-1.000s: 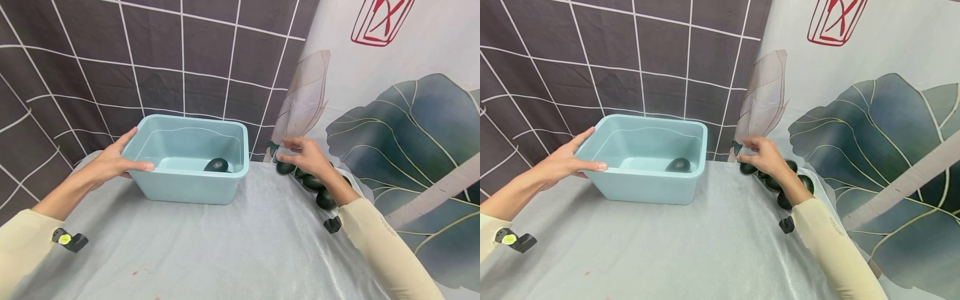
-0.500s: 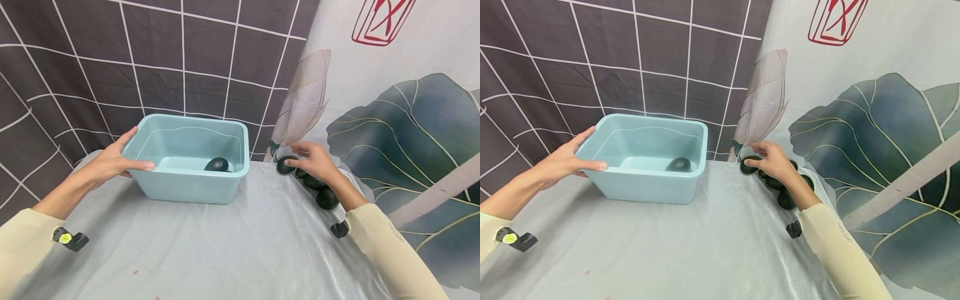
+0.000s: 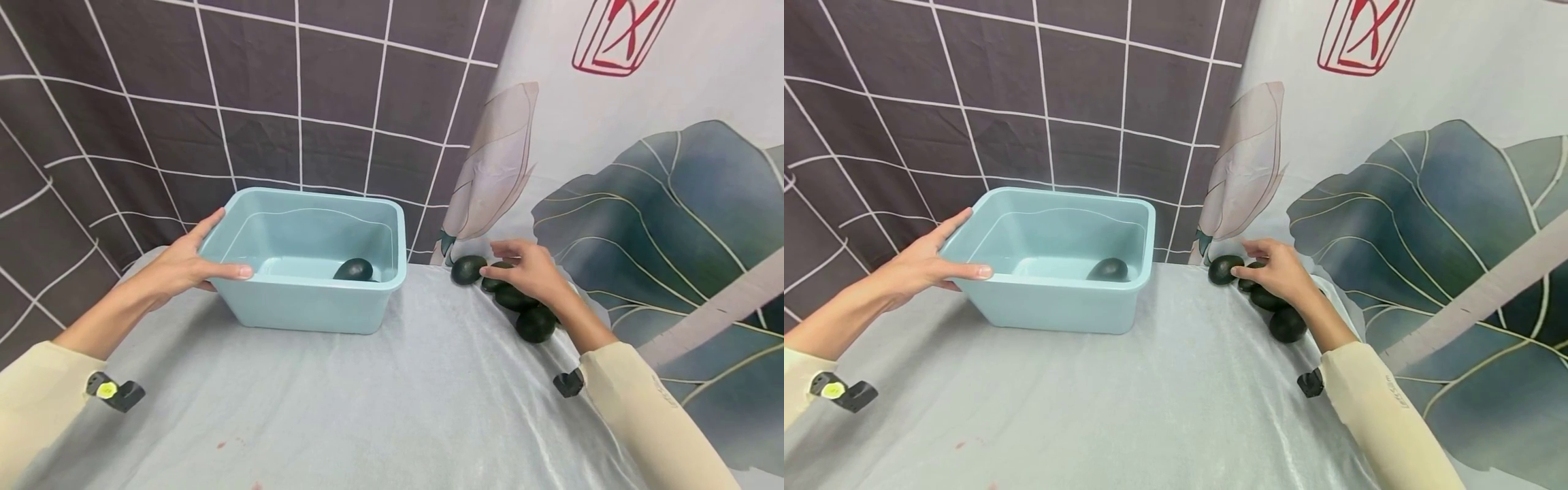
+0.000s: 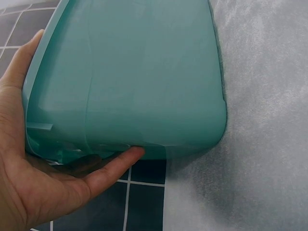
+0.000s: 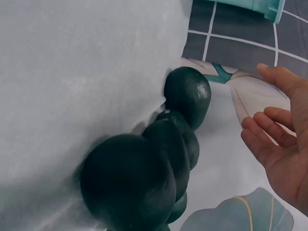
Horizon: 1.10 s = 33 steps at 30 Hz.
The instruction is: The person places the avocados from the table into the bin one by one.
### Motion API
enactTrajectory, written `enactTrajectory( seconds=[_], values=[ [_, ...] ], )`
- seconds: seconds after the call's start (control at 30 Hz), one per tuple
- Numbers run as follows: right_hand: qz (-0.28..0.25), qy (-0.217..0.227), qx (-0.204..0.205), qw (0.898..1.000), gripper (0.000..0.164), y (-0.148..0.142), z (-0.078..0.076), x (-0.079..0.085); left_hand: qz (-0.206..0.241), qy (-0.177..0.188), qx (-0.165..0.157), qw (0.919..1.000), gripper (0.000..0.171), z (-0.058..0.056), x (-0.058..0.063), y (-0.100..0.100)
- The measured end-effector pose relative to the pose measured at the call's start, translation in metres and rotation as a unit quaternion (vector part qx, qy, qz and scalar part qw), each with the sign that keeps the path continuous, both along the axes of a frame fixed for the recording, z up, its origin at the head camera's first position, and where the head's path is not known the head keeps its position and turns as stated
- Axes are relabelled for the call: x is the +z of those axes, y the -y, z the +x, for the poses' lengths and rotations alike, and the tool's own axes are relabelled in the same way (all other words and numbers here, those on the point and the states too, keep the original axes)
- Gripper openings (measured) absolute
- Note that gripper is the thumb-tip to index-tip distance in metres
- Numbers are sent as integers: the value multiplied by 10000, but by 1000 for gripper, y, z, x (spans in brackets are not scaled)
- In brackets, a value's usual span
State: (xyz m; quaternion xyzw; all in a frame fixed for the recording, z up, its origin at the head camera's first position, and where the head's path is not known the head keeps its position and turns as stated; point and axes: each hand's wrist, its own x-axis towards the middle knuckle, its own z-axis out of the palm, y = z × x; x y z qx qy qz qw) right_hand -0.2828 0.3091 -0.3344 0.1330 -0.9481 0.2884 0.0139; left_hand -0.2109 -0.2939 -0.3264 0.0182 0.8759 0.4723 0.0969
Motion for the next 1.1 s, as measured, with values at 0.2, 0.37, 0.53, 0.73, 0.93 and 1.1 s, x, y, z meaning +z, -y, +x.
enactTrajectory(
  seconds=[0.2, 0.37, 0.53, 0.73, 0.93, 1.1],
  values=[
    [62, 135, -140, 9998, 75, -10, 5, 0, -18, -6, 18, 10000, 134, 0, 0, 0],
    [66, 125, -240, 9996, 76, -18, 8, -2, 3, 24, 5, 10000, 134, 0, 0, 0],
    [6, 247, -382, 9990, 77, -26, 12, -3, 30, 25, 23, 10000, 134, 0, -1, 0],
    [113, 259, -400, 9988, 79, -38, 16, -5, 6, 23, 25, 10000, 134, 0, 0, -1],
    [294, 271, -454, 9982, 82, -49, 17, -8, -11, 36, 44, 10000, 135, 0, 1, -1],
    [528, 341, -494, 9968, 80, -56, 18, -13, 39, 16, 16, 10000, 134, 0, 0, 0]
  ],
)
